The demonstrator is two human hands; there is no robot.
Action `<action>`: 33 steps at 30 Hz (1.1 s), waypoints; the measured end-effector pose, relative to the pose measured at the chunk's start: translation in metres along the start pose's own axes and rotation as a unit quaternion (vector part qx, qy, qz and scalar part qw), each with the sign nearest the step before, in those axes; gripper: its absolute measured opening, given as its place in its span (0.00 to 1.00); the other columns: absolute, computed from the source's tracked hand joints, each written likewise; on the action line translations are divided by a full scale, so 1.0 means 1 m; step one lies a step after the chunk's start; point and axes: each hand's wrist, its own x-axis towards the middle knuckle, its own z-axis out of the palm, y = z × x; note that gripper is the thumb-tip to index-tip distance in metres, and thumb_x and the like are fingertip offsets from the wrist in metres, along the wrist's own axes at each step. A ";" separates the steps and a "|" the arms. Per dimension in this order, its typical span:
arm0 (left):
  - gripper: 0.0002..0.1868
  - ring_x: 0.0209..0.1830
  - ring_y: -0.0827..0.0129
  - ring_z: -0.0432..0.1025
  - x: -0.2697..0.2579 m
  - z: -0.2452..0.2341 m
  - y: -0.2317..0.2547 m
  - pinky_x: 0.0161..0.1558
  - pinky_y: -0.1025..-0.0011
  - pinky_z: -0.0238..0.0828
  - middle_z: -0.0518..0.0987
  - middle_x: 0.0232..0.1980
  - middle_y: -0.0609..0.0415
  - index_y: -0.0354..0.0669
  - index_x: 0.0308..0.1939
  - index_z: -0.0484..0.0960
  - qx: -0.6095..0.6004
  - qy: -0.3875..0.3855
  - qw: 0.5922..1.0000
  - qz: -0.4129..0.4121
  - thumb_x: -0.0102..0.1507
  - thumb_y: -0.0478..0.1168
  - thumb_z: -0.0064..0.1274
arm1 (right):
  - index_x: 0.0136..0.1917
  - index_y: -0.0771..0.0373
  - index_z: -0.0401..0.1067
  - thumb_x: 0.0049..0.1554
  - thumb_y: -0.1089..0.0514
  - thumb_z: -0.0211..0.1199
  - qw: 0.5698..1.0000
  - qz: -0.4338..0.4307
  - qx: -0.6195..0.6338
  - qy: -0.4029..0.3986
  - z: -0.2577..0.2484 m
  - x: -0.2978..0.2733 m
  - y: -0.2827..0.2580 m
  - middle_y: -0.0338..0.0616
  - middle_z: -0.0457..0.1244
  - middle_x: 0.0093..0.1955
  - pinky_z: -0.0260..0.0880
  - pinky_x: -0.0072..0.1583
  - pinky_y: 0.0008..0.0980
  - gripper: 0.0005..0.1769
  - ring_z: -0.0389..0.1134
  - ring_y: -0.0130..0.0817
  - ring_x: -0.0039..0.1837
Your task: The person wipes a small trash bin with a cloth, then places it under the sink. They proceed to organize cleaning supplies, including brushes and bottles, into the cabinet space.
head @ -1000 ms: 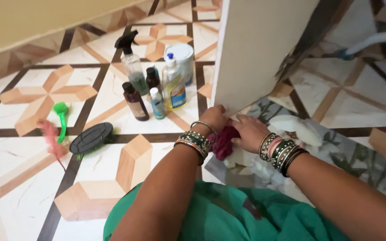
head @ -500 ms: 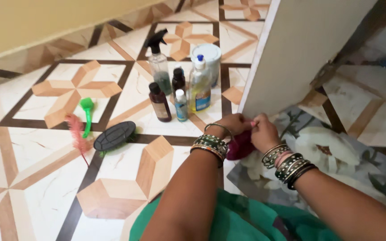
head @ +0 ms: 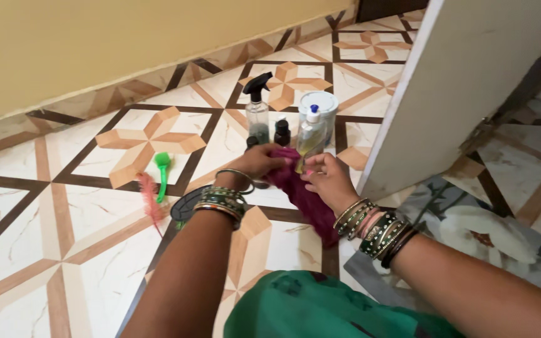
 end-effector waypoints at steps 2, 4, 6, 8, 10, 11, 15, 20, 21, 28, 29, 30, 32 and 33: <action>0.22 0.37 0.67 0.79 -0.006 -0.026 -0.002 0.37 0.68 0.80 0.84 0.44 0.51 0.42 0.63 0.78 -0.027 0.057 0.998 -0.019 0.65 0.40 0.57 | 0.62 0.62 0.65 0.59 0.62 0.60 0.999 -0.001 -0.048 -0.014 0.012 0.005 0.000 0.43 0.66 0.59 0.74 0.51 0.31 0.17 0.70 0.30 0.55; 0.23 0.38 0.70 0.80 -0.014 -0.046 -0.007 0.40 0.71 0.82 0.85 0.46 0.55 0.43 0.63 0.79 -0.124 0.071 0.989 0.041 0.64 0.40 0.56 | 0.63 0.60 0.65 0.59 0.60 0.63 0.998 0.007 -0.063 -0.031 0.024 0.011 0.002 0.42 0.66 0.58 0.71 0.49 0.32 0.20 0.67 0.31 0.53; 0.22 0.39 0.71 0.80 -0.018 -0.063 -0.009 0.40 0.71 0.82 0.85 0.47 0.57 0.43 0.62 0.79 -0.209 0.103 0.968 0.096 0.63 0.40 0.56 | 0.65 0.59 0.64 0.57 0.58 0.64 0.998 0.022 -0.045 -0.049 0.037 0.017 0.001 0.42 0.65 0.58 0.70 0.48 0.34 0.24 0.67 0.33 0.51; 0.21 0.39 0.71 0.79 -0.018 -0.079 -0.009 0.40 0.70 0.82 0.83 0.45 0.56 0.41 0.60 0.78 -0.280 0.154 0.936 0.146 0.64 0.40 0.55 | 0.67 0.57 0.63 0.58 0.55 0.63 0.993 0.055 -0.077 -0.068 0.052 0.024 -0.002 0.42 0.65 0.59 0.72 0.52 0.36 0.25 0.68 0.33 0.56; 0.20 0.40 0.71 0.78 -0.022 -0.094 -0.015 0.40 0.71 0.80 0.82 0.46 0.56 0.42 0.60 0.78 -0.348 0.206 0.898 0.175 0.64 0.40 0.53 | 0.69 0.55 0.61 0.58 0.51 0.62 0.988 0.088 -0.078 -0.097 0.073 0.030 -0.007 0.41 0.64 0.60 0.73 0.56 0.39 0.28 0.68 0.34 0.60; 0.19 0.41 0.71 0.78 -0.024 -0.101 -0.018 0.41 0.72 0.79 0.82 0.46 0.56 0.43 0.59 0.78 -0.379 0.232 0.875 0.191 0.64 0.40 0.52 | 0.71 0.54 0.61 0.58 0.50 0.62 0.986 0.105 -0.064 -0.115 0.085 0.032 -0.010 0.41 0.63 0.61 0.72 0.58 0.40 0.29 0.67 0.35 0.61; 0.16 0.44 0.68 0.77 -0.030 -0.121 -0.038 0.44 0.70 0.77 0.83 0.48 0.52 0.38 0.56 0.80 -0.252 0.373 0.846 0.288 0.65 0.38 0.52 | 0.73 0.54 0.60 0.58 0.46 0.61 0.975 0.113 -0.020 -0.192 0.137 0.040 -0.011 0.38 0.61 0.66 0.70 0.63 0.43 0.32 0.65 0.37 0.66; 0.16 0.49 0.52 0.76 -0.070 -0.108 -0.097 0.51 0.58 0.74 0.80 0.48 0.44 0.50 0.51 0.84 0.218 0.503 0.831 0.094 0.61 0.44 0.54 | 0.71 0.54 0.62 0.57 0.45 0.63 0.964 0.140 -0.054 -0.221 0.179 0.046 0.007 0.42 0.63 0.63 0.69 0.63 0.43 0.32 0.65 0.35 0.65; 0.18 0.50 0.48 0.75 -0.076 -0.105 -0.107 0.51 0.55 0.73 0.79 0.49 0.43 0.51 0.54 0.83 0.249 0.483 0.838 0.054 0.61 0.46 0.53 | 0.71 0.54 0.63 0.57 0.45 0.63 0.962 0.146 -0.062 -0.222 0.185 0.048 0.011 0.43 0.62 0.62 0.69 0.63 0.43 0.32 0.64 0.36 0.65; 0.22 0.58 0.46 0.72 -0.090 -0.111 -0.167 0.61 0.50 0.65 0.78 0.55 0.43 0.49 0.57 0.82 0.256 0.487 0.834 0.053 0.64 0.55 0.54 | 0.69 0.53 0.66 0.57 0.44 0.63 0.957 0.145 -0.122 -0.220 0.203 0.059 0.037 0.37 0.64 0.62 0.68 0.61 0.42 0.29 0.64 0.29 0.64; 0.21 0.60 0.46 0.71 -0.092 -0.118 -0.172 0.62 0.51 0.65 0.78 0.55 0.43 0.47 0.57 0.81 0.229 0.549 0.801 0.064 0.66 0.53 0.52 | 0.69 0.53 0.66 0.57 0.44 0.62 0.957 0.141 -0.123 -0.222 0.206 0.062 0.040 0.37 0.64 0.62 0.68 0.62 0.41 0.29 0.64 0.28 0.65; 0.20 0.62 0.45 0.71 -0.095 -0.125 -0.177 0.62 0.52 0.66 0.78 0.56 0.43 0.45 0.58 0.81 0.200 0.609 0.764 0.074 0.68 0.51 0.51 | 0.69 0.53 0.66 0.57 0.44 0.62 0.957 0.137 -0.124 -0.223 0.208 0.064 0.042 0.36 0.64 0.63 0.68 0.62 0.41 0.29 0.64 0.27 0.65; 0.16 0.63 0.47 0.70 -0.099 -0.136 -0.185 0.64 0.50 0.64 0.77 0.60 0.46 0.48 0.54 0.83 0.264 0.565 0.780 -0.061 0.65 0.48 0.51 | 0.68 0.54 0.67 0.57 0.45 0.62 0.961 0.128 -0.112 -0.220 0.211 0.068 0.045 0.39 0.64 0.62 0.69 0.61 0.39 0.28 0.65 0.29 0.64; 0.15 0.63 0.48 0.70 -0.102 -0.140 -0.189 0.65 0.49 0.64 0.76 0.62 0.48 0.49 0.52 0.84 0.294 0.538 0.780 -0.127 0.64 0.47 0.52 | 0.68 0.54 0.67 0.58 0.46 0.63 0.962 0.123 -0.106 -0.219 0.214 0.069 0.047 0.40 0.64 0.62 0.69 0.61 0.38 0.27 0.65 0.30 0.63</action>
